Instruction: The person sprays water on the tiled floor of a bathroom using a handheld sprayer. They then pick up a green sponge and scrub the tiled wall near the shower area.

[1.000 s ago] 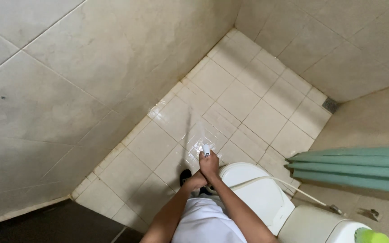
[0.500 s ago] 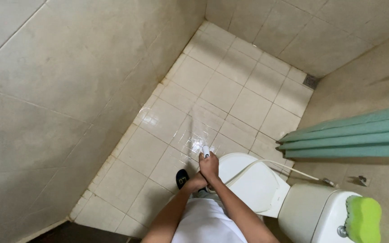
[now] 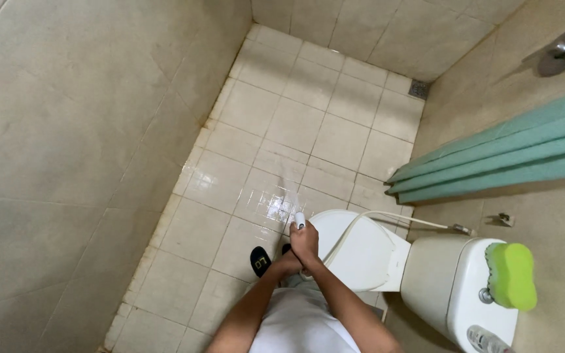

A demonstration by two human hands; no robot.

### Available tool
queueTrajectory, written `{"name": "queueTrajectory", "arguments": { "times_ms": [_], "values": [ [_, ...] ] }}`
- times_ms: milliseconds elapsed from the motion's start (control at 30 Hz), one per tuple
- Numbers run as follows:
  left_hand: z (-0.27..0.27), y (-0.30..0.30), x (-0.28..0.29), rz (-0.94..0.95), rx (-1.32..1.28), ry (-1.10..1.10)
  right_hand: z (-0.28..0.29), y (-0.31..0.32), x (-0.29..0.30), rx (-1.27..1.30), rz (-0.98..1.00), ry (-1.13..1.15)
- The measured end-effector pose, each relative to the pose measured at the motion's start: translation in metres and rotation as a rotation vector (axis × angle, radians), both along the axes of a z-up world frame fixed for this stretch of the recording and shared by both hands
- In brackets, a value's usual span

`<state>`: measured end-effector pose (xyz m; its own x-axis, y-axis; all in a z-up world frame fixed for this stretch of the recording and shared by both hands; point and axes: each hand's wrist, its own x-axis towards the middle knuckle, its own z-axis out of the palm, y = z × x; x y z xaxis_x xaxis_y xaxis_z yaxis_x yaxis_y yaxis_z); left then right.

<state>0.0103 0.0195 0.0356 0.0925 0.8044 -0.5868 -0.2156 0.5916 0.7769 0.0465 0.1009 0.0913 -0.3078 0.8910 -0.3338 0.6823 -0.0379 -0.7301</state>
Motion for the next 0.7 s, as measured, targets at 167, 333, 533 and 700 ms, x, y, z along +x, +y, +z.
{"name": "queueTrajectory", "arguments": {
  "times_ms": [167,333,533,700],
  "values": [
    [-0.01,0.007,0.005,-0.006,-0.014,-0.036,0.007,0.005,0.008,-0.069,-0.061,-0.01],
    [-0.03,0.013,0.013,-0.064,-0.009,-0.056,0.016,0.009,0.017,-0.101,-0.106,-0.038],
    [-0.051,0.015,0.026,-0.143,-0.005,-0.087,-0.003,0.013,0.032,-0.007,-0.195,-0.014],
    [-0.033,0.02,0.029,-0.198,-0.014,-0.09,0.007,0.017,0.04,-0.054,-0.294,-0.054]
  ]
}}
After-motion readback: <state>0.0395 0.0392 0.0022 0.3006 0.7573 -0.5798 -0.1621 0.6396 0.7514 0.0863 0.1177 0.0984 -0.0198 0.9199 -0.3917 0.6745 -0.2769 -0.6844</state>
